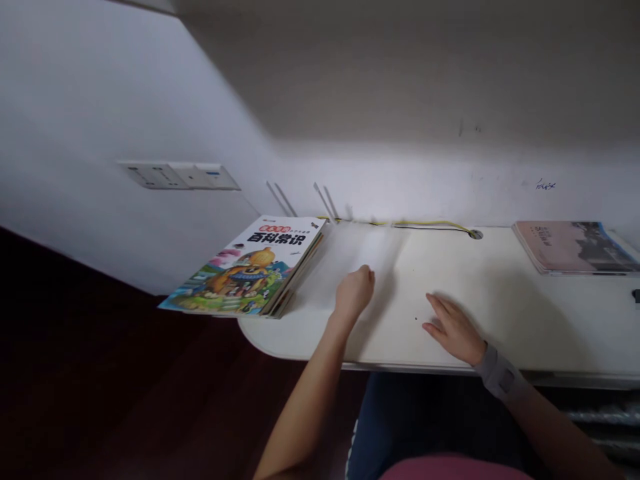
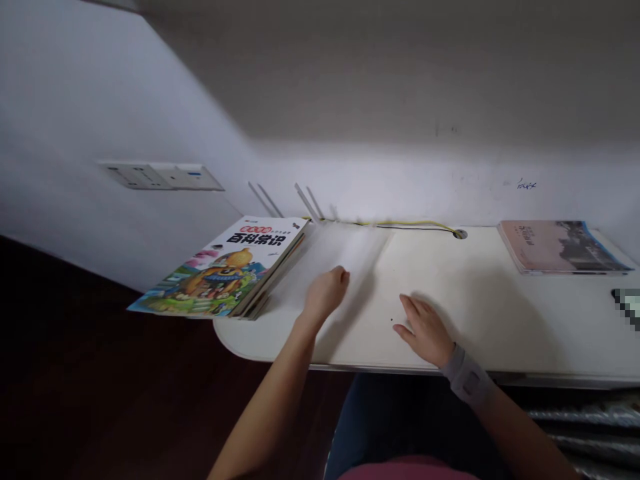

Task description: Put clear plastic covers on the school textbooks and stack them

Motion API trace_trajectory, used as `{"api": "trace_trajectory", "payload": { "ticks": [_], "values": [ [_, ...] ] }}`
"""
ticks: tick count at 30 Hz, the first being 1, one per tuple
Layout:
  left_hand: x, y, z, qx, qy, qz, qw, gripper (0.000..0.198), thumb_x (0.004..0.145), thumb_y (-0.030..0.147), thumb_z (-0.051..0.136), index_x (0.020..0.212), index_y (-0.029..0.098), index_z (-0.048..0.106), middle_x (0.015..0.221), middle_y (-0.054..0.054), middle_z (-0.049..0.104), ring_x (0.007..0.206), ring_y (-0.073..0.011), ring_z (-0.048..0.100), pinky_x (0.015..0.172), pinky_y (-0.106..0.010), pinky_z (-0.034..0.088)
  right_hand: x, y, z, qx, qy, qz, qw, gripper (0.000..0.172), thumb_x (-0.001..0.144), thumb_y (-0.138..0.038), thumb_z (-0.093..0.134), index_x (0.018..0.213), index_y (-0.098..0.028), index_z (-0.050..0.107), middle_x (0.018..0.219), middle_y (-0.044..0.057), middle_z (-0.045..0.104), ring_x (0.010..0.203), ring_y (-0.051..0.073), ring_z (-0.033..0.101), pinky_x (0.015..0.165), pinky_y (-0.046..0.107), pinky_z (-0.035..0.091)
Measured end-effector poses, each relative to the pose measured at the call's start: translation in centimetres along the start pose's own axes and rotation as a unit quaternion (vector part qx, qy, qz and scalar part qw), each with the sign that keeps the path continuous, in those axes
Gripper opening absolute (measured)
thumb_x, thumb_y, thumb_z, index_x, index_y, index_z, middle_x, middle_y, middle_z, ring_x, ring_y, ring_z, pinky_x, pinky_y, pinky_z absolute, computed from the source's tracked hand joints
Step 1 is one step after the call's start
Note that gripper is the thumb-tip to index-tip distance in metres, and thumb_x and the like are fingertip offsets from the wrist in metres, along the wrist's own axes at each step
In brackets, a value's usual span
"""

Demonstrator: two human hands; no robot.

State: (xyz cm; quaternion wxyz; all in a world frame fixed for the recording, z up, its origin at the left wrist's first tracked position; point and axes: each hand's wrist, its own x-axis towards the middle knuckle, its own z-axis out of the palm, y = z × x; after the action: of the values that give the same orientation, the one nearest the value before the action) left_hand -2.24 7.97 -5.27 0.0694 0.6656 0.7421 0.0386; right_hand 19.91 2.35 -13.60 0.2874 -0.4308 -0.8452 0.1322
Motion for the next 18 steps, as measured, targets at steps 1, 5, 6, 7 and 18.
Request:
{"api": "trace_trajectory", "payload": {
  "ticks": [1,5,6,7,18],
  "values": [
    [-0.6,1.4,-0.3,-0.028,0.014,0.013,0.999,0.033,0.093,0.026,0.028,0.102,0.013,0.056,0.087,-0.015,0.069,0.081,-0.0240,0.066,0.068,-0.032,0.045,0.5,-0.7,0.7,0.017,0.024,0.022,0.999,0.071,0.085,-0.037,0.053,0.145,-0.018,0.019,0.140,0.017,0.042,0.128,0.029,0.041,0.102,0.049,0.039],
    [-4.4,6.7,-3.9,-0.318,0.036,0.196,0.927,0.022,0.091,0.024,0.034,0.109,0.017,0.045,0.074,-0.004,0.065,0.060,-0.0146,0.063,0.060,-0.027,0.048,2.4,-2.5,2.0,0.094,0.177,0.102,0.974,0.089,0.082,-0.038,0.057,0.146,-0.018,-0.001,0.148,0.019,0.025,0.135,0.030,0.030,0.104,0.050,0.036],
    [-5.6,7.3,-5.2,-0.389,0.030,0.239,0.889,0.022,0.091,0.025,0.034,0.109,0.018,0.045,0.074,-0.002,0.064,0.057,-0.0128,0.061,0.057,-0.026,0.048,2.6,-2.5,1.5,0.095,0.224,0.113,0.963,0.081,0.085,-0.036,0.053,0.146,-0.019,0.002,0.146,0.018,0.029,0.133,0.028,0.033,0.104,0.049,0.037],
    [-6.7,7.5,-6.5,-0.450,0.027,0.265,0.853,0.022,0.090,0.028,0.036,0.109,0.020,0.044,0.073,0.000,0.063,0.054,-0.0118,0.060,0.055,-0.026,0.048,2.6,-2.2,0.6,0.080,0.270,0.119,0.952,0.072,0.088,-0.034,0.048,0.146,-0.019,0.007,0.144,0.017,0.033,0.131,0.027,0.036,0.103,0.048,0.038],
    [-5.6,-2.5,1.8,-0.524,0.058,0.030,0.849,0.056,0.081,0.039,0.047,0.130,0.013,0.043,0.058,0.005,0.057,0.039,-0.0089,0.045,0.042,-0.023,0.039,-8.9,2.4,-13.8,-0.314,0.214,0.019,0.925,0.048,0.088,-0.015,0.043,0.134,-0.033,0.043,0.135,0.004,0.051,0.130,0.025,0.039,0.109,0.051,0.027]
  ]
}}
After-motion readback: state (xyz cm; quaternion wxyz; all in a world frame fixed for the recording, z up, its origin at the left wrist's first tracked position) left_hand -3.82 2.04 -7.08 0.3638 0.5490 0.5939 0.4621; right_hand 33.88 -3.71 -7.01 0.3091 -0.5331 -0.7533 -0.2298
